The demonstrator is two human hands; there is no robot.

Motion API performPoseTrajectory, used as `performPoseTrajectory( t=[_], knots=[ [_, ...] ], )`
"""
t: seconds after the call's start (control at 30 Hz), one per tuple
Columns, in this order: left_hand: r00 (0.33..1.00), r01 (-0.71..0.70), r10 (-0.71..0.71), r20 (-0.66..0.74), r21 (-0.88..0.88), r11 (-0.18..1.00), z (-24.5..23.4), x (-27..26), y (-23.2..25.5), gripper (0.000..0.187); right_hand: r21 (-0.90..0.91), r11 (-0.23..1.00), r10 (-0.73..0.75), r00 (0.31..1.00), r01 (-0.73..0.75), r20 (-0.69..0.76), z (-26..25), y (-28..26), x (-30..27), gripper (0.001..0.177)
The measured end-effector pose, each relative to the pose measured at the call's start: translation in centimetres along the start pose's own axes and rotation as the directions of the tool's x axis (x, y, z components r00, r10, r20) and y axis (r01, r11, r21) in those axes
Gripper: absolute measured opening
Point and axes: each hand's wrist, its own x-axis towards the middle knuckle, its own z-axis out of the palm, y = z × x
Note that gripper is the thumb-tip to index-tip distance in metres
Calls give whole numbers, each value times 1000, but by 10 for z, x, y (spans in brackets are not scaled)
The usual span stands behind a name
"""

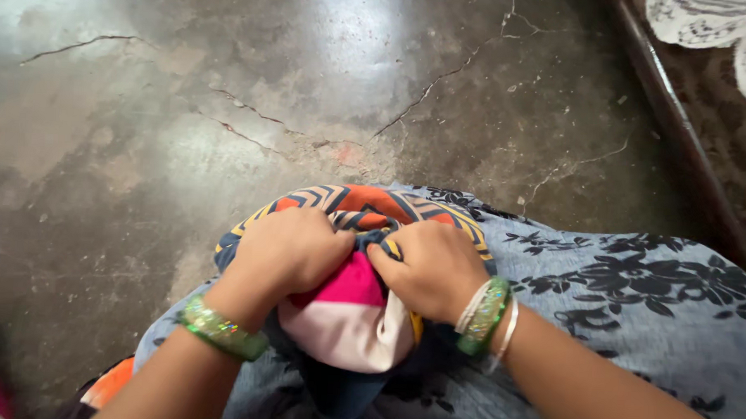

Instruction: The person sits on the floor and stuffs a patterned pillow cover with a pillow insert. They adjust the fabric, smooth the surface, and place the finished pillow on a nearby bed. The person then repeats the process with a second, multicolored pillow cover.

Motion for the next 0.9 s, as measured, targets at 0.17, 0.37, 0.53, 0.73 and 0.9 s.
performPoseTrajectory(
  t=[0.17,0.37,0.53,0.73,0.9],
  knots=[
    [991,60,-74,-113,-128,990,2,52,-2,48,33,997,72,984,-67,-165,19,11,37,40],
    [959,118,-179,-221,-263,958,4,96,-19,58,93,995,59,943,-29,-329,26,20,70,40],
    [892,94,-207,-401,-285,954,7,92,-21,49,175,980,149,942,-99,-300,18,15,68,45],
    [912,-1,-75,-403,-185,983,20,20,-2,48,76,990,-88,930,122,-356,29,16,-3,42],
    [981,-8,3,-196,-25,1000,7,-37,11,63,104,992,-75,997,74,5,6,17,-38,39]
  ],
)
